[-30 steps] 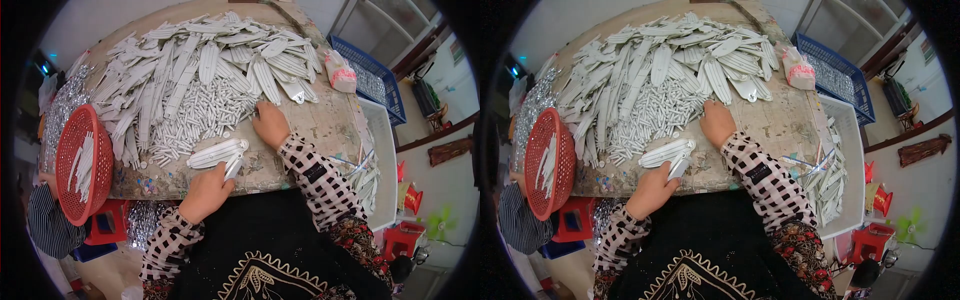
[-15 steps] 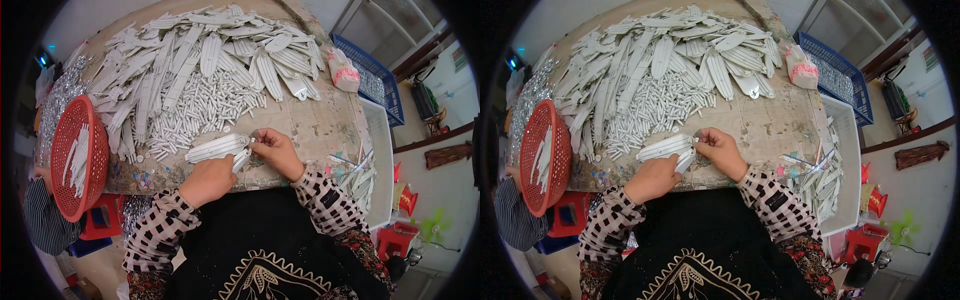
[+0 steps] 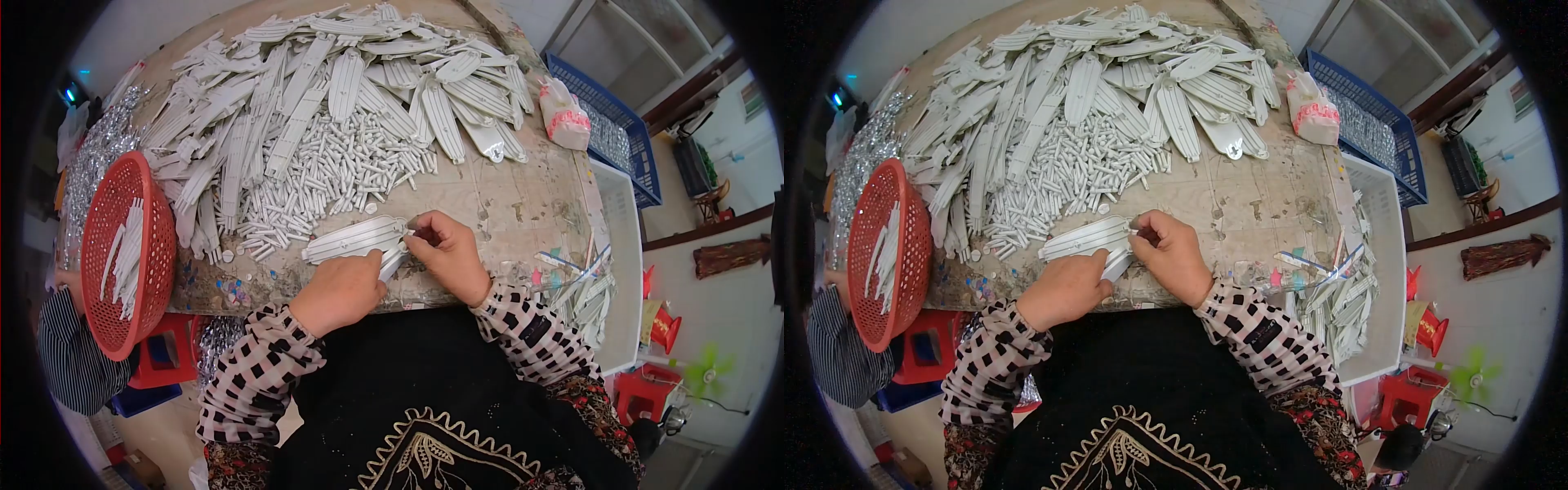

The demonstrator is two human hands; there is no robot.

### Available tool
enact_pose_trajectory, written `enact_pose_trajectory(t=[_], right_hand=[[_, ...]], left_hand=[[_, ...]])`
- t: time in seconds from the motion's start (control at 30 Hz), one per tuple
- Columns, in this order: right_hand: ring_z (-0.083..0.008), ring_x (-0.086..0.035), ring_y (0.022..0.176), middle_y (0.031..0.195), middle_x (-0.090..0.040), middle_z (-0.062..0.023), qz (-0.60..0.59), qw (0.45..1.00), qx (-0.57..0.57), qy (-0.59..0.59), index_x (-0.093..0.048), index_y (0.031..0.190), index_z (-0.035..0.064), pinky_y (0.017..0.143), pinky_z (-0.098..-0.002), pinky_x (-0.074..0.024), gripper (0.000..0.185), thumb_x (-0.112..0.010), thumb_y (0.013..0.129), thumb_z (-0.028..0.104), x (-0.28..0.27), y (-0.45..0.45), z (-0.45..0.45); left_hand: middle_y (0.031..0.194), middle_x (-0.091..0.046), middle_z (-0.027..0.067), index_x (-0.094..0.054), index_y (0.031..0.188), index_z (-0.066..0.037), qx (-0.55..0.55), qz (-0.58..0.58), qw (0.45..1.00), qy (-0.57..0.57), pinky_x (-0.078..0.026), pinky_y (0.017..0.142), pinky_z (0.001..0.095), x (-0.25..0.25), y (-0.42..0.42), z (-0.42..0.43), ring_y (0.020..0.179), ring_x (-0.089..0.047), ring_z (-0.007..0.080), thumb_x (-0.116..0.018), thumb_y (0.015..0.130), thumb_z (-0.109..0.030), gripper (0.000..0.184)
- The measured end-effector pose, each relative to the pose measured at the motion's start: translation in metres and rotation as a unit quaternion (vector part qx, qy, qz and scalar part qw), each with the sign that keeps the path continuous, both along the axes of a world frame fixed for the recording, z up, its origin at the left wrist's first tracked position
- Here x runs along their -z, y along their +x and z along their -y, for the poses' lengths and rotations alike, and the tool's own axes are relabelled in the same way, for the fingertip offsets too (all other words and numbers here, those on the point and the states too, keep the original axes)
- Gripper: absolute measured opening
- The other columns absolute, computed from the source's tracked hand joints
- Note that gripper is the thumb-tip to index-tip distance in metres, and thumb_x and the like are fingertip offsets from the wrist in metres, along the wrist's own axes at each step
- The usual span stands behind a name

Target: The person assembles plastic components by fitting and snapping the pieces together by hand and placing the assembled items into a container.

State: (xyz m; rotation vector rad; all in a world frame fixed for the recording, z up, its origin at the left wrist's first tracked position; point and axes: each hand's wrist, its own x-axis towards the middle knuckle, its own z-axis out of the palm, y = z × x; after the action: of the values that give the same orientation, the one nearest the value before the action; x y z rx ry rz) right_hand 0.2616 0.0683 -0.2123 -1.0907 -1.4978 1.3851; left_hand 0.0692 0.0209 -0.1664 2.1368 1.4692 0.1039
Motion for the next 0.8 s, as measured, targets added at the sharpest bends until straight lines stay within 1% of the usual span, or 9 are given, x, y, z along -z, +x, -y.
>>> enact_pose_trajectory(t=[0.07,0.13,0.17,0.23,0.27,0.5,0.57,0.7,0.8], right_hand=[[-0.0064,-0.056,0.070,0.079,-0.062,-0.0006,0.010,1.000,0.006,0.002,-0.061,0.099,-0.0012,0.064,-0.0217,-0.0464,0.015,-0.067,0.086,0.003,-0.005,-0.001,0.003],[-0.0178,-0.060,0.069,0.079,-0.062,-0.0086,0.155,0.969,0.008,0.192,-0.060,0.095,-0.0012,0.064,-0.0282,-0.0481,0.014,-0.066,0.083,0.001,-0.018,-0.004,0.008],[-0.0178,-0.060,0.069,0.079,-0.062,-0.0086,0.155,0.969,0.006,0.190,-0.060,0.095,-0.0012,0.064,-0.0282,-0.0481,0.014,-0.066,0.083,0.001,-0.017,-0.005,0.008],[-0.0311,-0.059,0.073,0.081,-0.058,-0.0151,0.206,0.904,-0.038,0.372,-0.059,0.092,-0.0007,0.065,-0.0350,-0.0481,0.014,-0.065,0.080,-0.001,-0.018,-0.005,0.009],[-0.0360,-0.056,0.076,0.081,-0.056,-0.0158,0.201,0.927,-0.034,0.315,-0.058,0.090,-0.0003,0.066,-0.0383,-0.0471,0.014,-0.065,0.078,-0.002,-0.017,-0.005,0.012],[-0.0345,-0.058,0.078,0.083,-0.057,-0.0161,0.195,0.924,-0.015,0.328,-0.058,0.092,-0.0007,0.068,-0.0378,-0.0477,0.017,-0.066,0.077,-0.002,-0.011,-0.001,0.021],[-0.0338,-0.059,0.081,0.086,-0.059,-0.0160,0.227,0.901,-0.025,0.368,-0.060,0.096,-0.0008,0.070,-0.0373,-0.0486,0.019,-0.066,0.078,-0.002,-0.008,0.003,0.023],[-0.0346,-0.060,0.082,0.087,-0.060,-0.0163,0.221,0.891,-0.017,0.396,-0.061,0.099,-0.0008,0.071,-0.0375,-0.0496,0.020,-0.065,0.080,-0.002,-0.009,0.007,0.027],[-0.0315,-0.061,0.081,0.089,-0.062,-0.0156,0.207,0.917,-0.040,0.337,-0.061,0.109,-0.0011,0.071,-0.0345,-0.0501,0.027,-0.064,0.082,0.000,-0.010,0.013,0.028]], left_hand=[[0.077,-0.062,0.0234,-0.050,0.093,0.003,-0.002,0.002,1.000,-0.006,-0.046,0.071,0.0511,0.000,-0.001,0.000,0.078,-0.060,0.0433,-0.058,0.084,-0.023,0.028],[0.077,-0.062,0.0233,-0.050,0.094,0.002,-0.004,0.003,1.000,-0.007,-0.046,0.071,0.0510,0.000,-0.002,-0.001,0.078,-0.060,0.0433,-0.058,0.084,-0.023,0.028],[0.077,-0.062,0.0232,-0.050,0.094,0.002,-0.004,0.005,1.000,-0.008,-0.046,0.071,0.0509,0.000,-0.002,-0.001,0.078,-0.060,0.0432,-0.058,0.084,-0.023,0.028],[0.077,-0.062,0.0231,-0.051,0.094,0.002,-0.001,0.012,1.000,-0.011,-0.046,0.071,0.0508,0.001,-0.003,-0.001,0.078,-0.060,0.0431,-0.058,0.084,-0.022,0.028],[0.077,-0.062,0.0230,-0.051,0.095,0.002,0.001,0.019,1.000,-0.011,-0.047,0.071,0.0506,0.000,-0.003,-0.002,0.079,-0.060,0.0429,-0.058,0.084,-0.022,0.028],[0.076,-0.062,0.0222,-0.050,0.094,0.001,0.001,0.007,1.000,0.010,-0.047,0.069,0.0506,0.001,0.000,0.004,0.076,-0.061,0.0428,-0.060,0.084,-0.020,0.025],[0.075,-0.062,0.0215,-0.051,0.093,0.001,0.000,0.013,0.999,0.040,-0.048,0.067,0.0505,0.002,0.003,0.007,0.073,-0.061,0.0429,-0.060,0.083,-0.018,0.024],[0.075,-0.063,0.0214,-0.051,0.093,0.001,-0.002,0.006,0.999,0.054,-0.048,0.066,0.0505,0.001,0.008,0.010,0.073,-0.061,0.0423,-0.060,0.083,-0.017,0.023],[0.075,-0.063,0.0216,-0.050,0.092,0.001,-0.013,-0.013,0.998,0.058,-0.048,0.067,0.0506,0.002,0.008,0.012,0.074,-0.062,0.0421,-0.060,0.083,-0.018,0.023]])
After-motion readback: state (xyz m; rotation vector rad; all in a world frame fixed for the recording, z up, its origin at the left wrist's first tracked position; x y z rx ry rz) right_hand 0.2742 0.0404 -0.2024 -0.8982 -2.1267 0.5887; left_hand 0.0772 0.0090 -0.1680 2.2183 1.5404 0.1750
